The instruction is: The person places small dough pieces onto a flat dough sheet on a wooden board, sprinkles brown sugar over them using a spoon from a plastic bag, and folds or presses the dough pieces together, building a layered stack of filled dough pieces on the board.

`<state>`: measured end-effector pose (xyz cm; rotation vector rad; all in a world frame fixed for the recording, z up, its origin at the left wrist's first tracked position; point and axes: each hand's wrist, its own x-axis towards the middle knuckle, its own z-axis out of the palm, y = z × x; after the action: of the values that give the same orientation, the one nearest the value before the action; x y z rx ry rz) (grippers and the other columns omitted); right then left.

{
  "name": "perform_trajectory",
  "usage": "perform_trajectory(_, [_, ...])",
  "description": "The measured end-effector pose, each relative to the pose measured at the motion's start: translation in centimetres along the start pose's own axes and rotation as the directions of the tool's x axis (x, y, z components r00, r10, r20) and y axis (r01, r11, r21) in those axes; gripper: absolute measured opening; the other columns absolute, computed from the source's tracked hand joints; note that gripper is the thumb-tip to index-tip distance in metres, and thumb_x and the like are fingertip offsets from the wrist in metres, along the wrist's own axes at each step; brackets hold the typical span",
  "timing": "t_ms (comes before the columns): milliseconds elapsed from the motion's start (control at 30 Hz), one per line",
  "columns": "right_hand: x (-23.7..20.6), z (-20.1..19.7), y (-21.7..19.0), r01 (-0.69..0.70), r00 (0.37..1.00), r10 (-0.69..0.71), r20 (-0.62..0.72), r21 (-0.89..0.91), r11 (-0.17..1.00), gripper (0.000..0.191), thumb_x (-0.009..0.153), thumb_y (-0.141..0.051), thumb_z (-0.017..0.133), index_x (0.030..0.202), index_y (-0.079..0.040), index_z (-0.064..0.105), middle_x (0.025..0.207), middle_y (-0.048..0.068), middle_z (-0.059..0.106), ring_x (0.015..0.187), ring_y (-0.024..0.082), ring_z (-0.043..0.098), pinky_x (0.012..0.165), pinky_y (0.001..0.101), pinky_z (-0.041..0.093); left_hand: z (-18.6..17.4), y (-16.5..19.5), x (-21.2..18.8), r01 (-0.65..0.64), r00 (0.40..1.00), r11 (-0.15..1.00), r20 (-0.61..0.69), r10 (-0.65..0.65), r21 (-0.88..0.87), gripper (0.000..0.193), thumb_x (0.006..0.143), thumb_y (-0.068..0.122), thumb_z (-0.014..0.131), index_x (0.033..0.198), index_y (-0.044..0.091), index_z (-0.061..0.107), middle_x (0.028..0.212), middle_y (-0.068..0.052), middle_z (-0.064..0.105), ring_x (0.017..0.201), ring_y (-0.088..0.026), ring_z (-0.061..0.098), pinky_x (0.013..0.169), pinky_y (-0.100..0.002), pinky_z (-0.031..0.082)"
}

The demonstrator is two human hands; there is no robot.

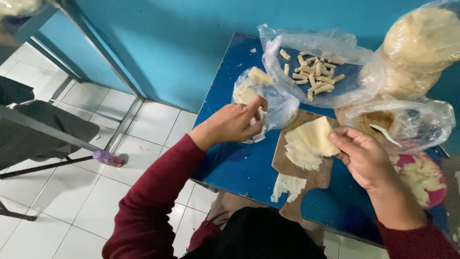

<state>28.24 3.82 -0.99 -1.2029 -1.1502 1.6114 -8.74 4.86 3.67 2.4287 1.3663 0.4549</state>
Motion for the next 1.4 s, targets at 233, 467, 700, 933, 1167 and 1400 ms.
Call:
perform_trajectory(233, [-0.7,-0.2,1.3,0.106,0.991,-0.113,-0.074,-0.097,0.99,0.018,0.102,-0.018,0.07,0.112,-0.003,0.072,0.08,-0.006,0.058,0.063,0.001,0.042,0.053,0.0176,0.03,-0.8,1.4,-0.2,0.397,0.886,0.702,-0.448,-0.123,0.592,0.028,0.098,0.039,0.063,0.102,0.011,0.061,0.079,-0.006,0.069,0.07,-0.023,0.071,0.087,-0.048,0.054])
perform_trajectory(467, [-1.6,2.6,0.8,0.228,0.953,-0.275,-0.126,-0.3,0.926,0.017,0.098,-0.015,0.068,0.109,-0.002,0.071,0.09,-0.001,0.07,0.079,0.004,0.061,0.07,0.0183,0.047,5.3,8.8,0.7,-0.129,0.985,0.761,-0.17,0.024,-0.636,0.033,0.102,0.028,0.066,0.121,0.001,0.066,0.088,-0.011,0.072,0.077,-0.018,0.072,0.067,-0.035,0.057])
perform_trajectory(700, [-2.2,2.4,2.8,0.272,0.962,-0.271,0.038,-0.238,0.932,0.014,0.096,-0.014,0.071,0.102,-0.002,0.074,0.089,-0.001,0.07,0.082,0.004,0.062,0.073,0.0202,0.05,10.2,9.0,2.4,0.05,0.991,0.68,-0.049,-0.126,-0.731,0.03,0.101,0.03,0.072,0.099,0.0,0.067,0.066,-0.002,0.054,0.062,-0.007,0.048,0.053,-0.029,0.043])
perform_trajectory(933, [-1.6,0.1,3.2,0.191,0.977,-0.177,-0.115,0.129,0.973,0.008,0.101,-0.01,0.063,0.104,-0.005,0.068,0.092,0.0,0.071,0.084,0.008,0.065,0.079,0.0226,0.054,10.9,6.4,2.8,0.233,0.947,0.397,0.115,-0.299,-0.888,0.03,0.099,0.03,0.072,0.096,0.0,0.065,0.07,0.004,0.051,0.06,-0.007,0.045,0.05,-0.028,0.039])
perform_trajectory(1167, [-2.8,0.0,1.8,0.222,0.93,-0.281,-0.238,-0.246,0.944,0.014,0.097,-0.007,0.068,0.11,-0.004,0.072,0.093,-0.003,0.07,0.083,0.004,0.061,0.076,0.0196,0.05,8.4,5.1,2.9,-0.038,0.964,-0.07,-0.018,-0.266,-0.997,0.028,0.107,0.026,0.054,0.12,0.001,0.058,0.108,-0.007,0.069,0.095,-0.012,0.066,0.085,-0.029,0.055])
perform_trajectory(1400, [-4.8,3.9,2.5,0.245,0.969,-0.22,0.108,-0.448,0.86,0.008,0.091,-0.009,0.075,0.098,-0.005,0.076,0.089,0.001,0.072,0.074,0.008,0.063,0.064,0.024,0.051,7.6,5.2,2.5,-0.05,0.963,-0.117,-0.017,-0.268,-0.992,0.034,0.109,0.029,0.046,0.125,0.002,0.06,0.111,-0.004,0.069,0.098,-0.011,0.065,0.088,-0.029,0.054])
